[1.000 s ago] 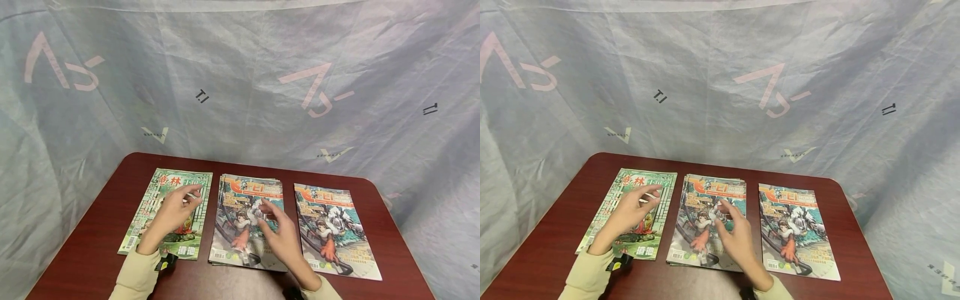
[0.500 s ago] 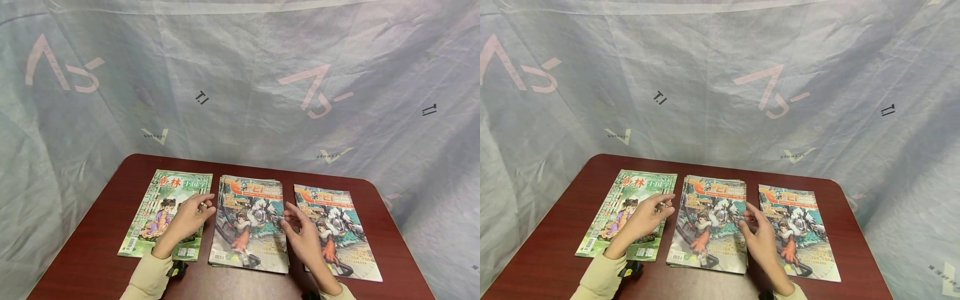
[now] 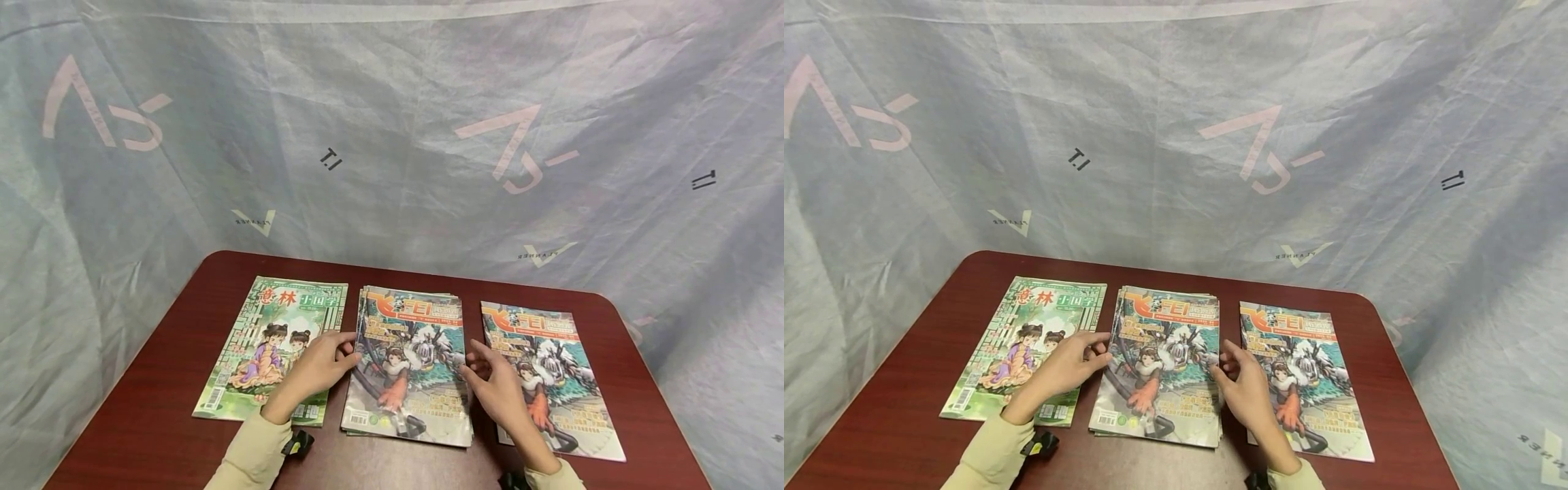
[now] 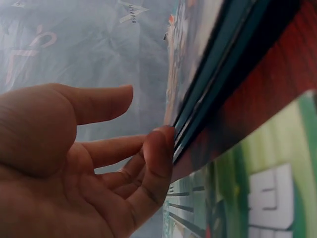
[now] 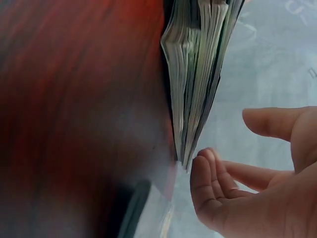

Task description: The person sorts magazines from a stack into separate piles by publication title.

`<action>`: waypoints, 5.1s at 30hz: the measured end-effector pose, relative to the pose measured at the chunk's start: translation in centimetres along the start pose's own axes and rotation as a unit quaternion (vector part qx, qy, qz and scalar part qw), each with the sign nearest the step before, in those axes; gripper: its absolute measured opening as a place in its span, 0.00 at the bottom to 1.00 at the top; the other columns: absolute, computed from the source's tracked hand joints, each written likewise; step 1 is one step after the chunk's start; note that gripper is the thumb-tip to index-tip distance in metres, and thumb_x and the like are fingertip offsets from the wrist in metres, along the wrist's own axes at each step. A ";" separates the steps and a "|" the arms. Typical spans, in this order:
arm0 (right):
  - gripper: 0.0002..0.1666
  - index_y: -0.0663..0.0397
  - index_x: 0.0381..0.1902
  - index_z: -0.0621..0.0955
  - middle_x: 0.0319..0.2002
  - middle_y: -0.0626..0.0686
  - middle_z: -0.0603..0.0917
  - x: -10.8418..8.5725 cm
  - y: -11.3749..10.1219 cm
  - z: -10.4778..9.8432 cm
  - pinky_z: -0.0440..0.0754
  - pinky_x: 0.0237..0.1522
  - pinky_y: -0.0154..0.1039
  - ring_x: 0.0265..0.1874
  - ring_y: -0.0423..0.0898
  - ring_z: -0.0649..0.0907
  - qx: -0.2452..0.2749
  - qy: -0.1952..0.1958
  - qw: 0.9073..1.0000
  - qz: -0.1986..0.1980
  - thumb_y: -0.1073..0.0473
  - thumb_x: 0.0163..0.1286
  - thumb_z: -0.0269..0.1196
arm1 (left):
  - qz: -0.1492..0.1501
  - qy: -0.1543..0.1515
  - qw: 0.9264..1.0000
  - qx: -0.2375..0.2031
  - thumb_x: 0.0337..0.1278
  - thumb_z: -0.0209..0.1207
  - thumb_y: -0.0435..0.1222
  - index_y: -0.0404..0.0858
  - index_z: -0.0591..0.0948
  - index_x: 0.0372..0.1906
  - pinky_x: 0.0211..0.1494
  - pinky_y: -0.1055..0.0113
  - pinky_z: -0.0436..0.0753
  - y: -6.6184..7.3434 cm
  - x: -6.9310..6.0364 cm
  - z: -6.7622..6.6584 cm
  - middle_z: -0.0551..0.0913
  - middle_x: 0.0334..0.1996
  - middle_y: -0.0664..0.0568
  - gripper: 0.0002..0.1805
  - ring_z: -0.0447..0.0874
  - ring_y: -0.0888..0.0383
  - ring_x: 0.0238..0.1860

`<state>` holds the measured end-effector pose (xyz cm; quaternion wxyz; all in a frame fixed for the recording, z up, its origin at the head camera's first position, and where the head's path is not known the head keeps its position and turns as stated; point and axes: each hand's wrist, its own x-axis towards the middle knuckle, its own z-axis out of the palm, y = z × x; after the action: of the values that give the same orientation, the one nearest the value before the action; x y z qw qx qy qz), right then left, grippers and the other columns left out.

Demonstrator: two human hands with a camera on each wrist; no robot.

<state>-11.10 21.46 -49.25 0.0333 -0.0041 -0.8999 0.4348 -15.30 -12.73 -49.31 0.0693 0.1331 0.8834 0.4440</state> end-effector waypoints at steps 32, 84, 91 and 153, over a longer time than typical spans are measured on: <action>0.33 0.74 0.73 0.78 0.51 0.60 0.84 0.0 0.5 0.1 0.82 0.35 0.37 0.42 0.47 0.84 0.004 -0.064 0.997 0.030 0.65 0.76 0.72 | 0.035 0.025 0.998 0.040 0.72 0.72 0.39 0.19 0.81 0.69 0.36 0.61 0.78 -0.6 -0.2 1.9 0.80 0.40 0.46 0.32 0.77 0.57 0.33; 0.33 0.59 0.82 0.72 0.50 0.65 0.88 -1.4 3.0 -6.0 0.84 0.30 0.39 0.34 0.39 0.85 0.089 0.002 0.995 0.054 0.71 0.83 0.63 | 0.054 -0.004 0.991 -0.118 0.67 0.67 0.21 0.30 0.70 0.83 0.34 0.69 0.87 5.5 -0.1 6.4 0.87 0.38 0.49 0.40 0.88 0.62 0.31; 0.32 0.63 0.80 0.73 0.44 0.58 0.88 -2.1 4.5 -8.7 0.79 0.28 0.38 0.32 0.37 0.83 0.052 0.037 0.997 0.046 0.72 0.82 0.62 | 0.058 0.006 0.988 -0.145 0.67 0.66 0.22 0.34 0.70 0.84 0.34 0.70 0.85 7.1 0.4 9.5 0.89 0.41 0.47 0.41 0.89 0.64 0.34; 0.32 0.79 0.77 0.70 0.58 0.77 0.84 -1.4 14.4 -18.2 0.82 0.34 0.31 0.36 0.21 0.76 -0.100 0.027 0.980 0.169 0.59 0.89 0.59 | 0.047 -0.126 0.979 -0.151 0.66 0.74 0.42 0.43 0.78 0.78 0.55 0.71 0.84 12.3 2.1 21.4 0.84 0.70 0.51 0.37 0.89 0.68 0.54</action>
<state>-8.84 44.63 -49.32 -0.0168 -0.1714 -0.9241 0.3412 -10.03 11.35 -52.20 0.1790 0.2172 0.7829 0.5549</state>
